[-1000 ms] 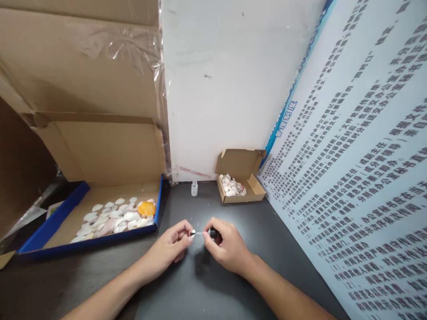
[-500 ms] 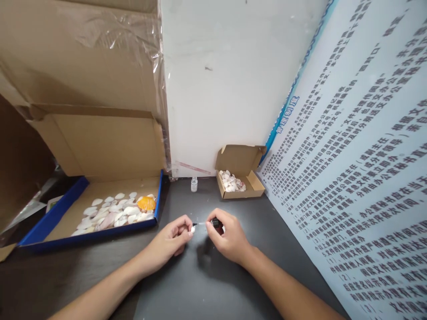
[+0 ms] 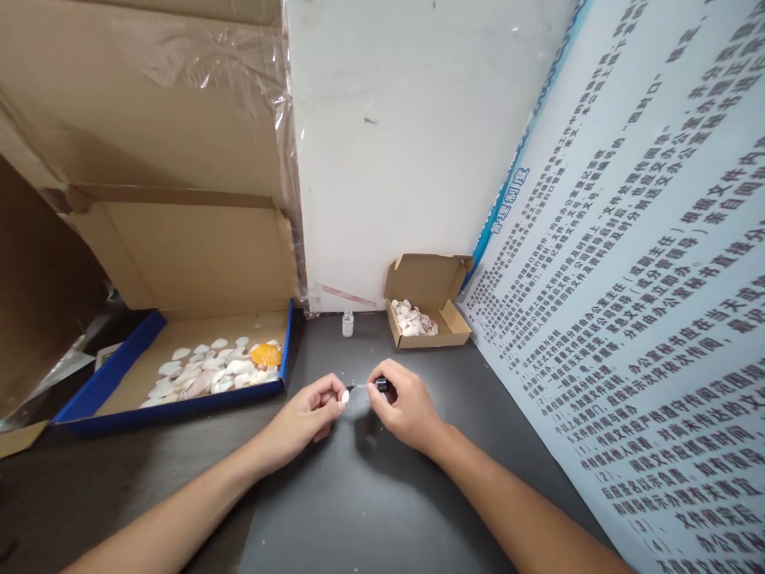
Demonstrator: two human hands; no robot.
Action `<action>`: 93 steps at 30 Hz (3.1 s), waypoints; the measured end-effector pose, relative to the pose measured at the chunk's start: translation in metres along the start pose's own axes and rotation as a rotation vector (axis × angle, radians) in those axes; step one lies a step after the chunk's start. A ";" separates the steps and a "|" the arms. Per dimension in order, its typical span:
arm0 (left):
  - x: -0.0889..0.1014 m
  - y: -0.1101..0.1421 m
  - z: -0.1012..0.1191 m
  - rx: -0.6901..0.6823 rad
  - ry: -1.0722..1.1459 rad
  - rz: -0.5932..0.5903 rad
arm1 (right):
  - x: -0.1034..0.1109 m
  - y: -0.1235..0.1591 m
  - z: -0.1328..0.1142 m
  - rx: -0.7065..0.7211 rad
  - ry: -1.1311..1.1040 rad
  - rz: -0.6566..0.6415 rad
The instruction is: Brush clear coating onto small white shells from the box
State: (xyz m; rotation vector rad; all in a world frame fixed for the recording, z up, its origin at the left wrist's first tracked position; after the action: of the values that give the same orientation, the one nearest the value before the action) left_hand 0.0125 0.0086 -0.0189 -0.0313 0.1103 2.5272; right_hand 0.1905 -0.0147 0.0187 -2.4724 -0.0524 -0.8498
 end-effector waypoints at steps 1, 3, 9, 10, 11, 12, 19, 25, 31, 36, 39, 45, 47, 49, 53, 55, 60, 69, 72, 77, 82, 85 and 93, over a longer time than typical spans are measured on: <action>0.000 0.000 0.000 0.003 0.009 0.003 | 0.001 0.000 0.000 -0.001 -0.009 0.018; 0.000 0.000 0.000 0.010 0.038 0.016 | 0.000 0.000 -0.002 0.011 -0.042 0.021; 0.000 0.000 -0.001 0.020 0.084 0.013 | -0.003 0.002 0.000 -0.014 -0.053 -0.007; 0.000 0.000 -0.001 0.017 0.073 0.014 | -0.003 0.002 0.001 -0.020 -0.057 -0.001; 0.001 0.000 -0.001 0.014 0.060 0.019 | -0.003 0.002 0.001 -0.021 -0.063 -0.003; 0.001 0.000 0.000 0.011 0.044 0.026 | -0.003 0.002 0.001 -0.020 -0.067 -0.012; 0.001 0.001 0.003 0.005 -0.007 0.021 | -0.007 0.004 0.003 -0.071 -0.037 -0.006; 0.004 0.001 -0.002 0.035 0.031 0.023 | -0.011 0.005 0.004 -0.080 -0.103 -0.036; 0.004 0.005 -0.004 0.067 0.035 0.046 | -0.009 0.003 0.006 -0.089 -0.132 -0.005; -0.001 0.013 -0.011 0.064 -0.161 0.147 | -0.006 0.004 0.006 -0.036 -0.168 -0.006; -0.005 0.017 -0.016 0.138 -0.183 0.123 | -0.006 0.006 0.006 0.003 -0.163 -0.016; -0.005 0.019 -0.007 0.175 -0.191 0.083 | -0.008 0.004 0.005 0.001 -0.202 -0.003; -0.005 0.019 -0.004 0.160 -0.208 0.059 | -0.008 0.003 0.006 -0.061 -0.183 -0.025; -0.005 0.019 -0.001 0.134 -0.234 0.051 | -0.007 0.002 0.007 -0.108 -0.139 -0.019; -0.006 0.015 0.003 0.076 -0.260 0.072 | -0.007 0.004 0.005 -0.102 -0.170 -0.031; -0.006 0.013 0.005 0.044 -0.241 0.095 | -0.009 0.005 0.005 -0.106 -0.159 -0.052; -0.007 0.010 0.007 0.006 -0.226 0.106 | -0.009 0.006 0.004 -0.111 -0.178 -0.020; -0.008 0.012 0.010 0.005 -0.237 0.098 | -0.007 0.005 0.005 -0.166 -0.132 0.009; -0.007 0.012 0.009 0.011 -0.250 0.085 | -0.005 0.004 0.004 -0.153 -0.153 -0.008; -0.006 0.012 0.007 0.005 -0.266 0.059 | -0.006 0.004 0.001 -0.122 -0.207 -0.062; -0.006 0.012 0.006 -0.010 -0.276 0.053 | -0.006 0.005 -0.001 -0.085 -0.130 -0.057; -0.005 0.012 0.006 -0.007 -0.270 0.045 | -0.003 0.005 -0.003 -0.066 -0.090 -0.021; -0.001 0.011 0.005 0.019 -0.160 0.050 | -0.004 0.003 -0.004 -0.066 -0.036 -0.066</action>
State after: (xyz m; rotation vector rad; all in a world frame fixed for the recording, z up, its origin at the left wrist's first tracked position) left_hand 0.0067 -0.0007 -0.0135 0.1824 0.0719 2.5668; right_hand 0.1861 -0.0191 0.0176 -2.5606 -0.1217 -0.8467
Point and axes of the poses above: each hand's wrist, its own y-axis away from the middle knuckle, its own x-axis out of the back of the hand, z = x × y, the point moved 3 cm from there along -y, towards the middle knuckle, and after that the axes turned 1 degree about z, right-handed, at the moved point
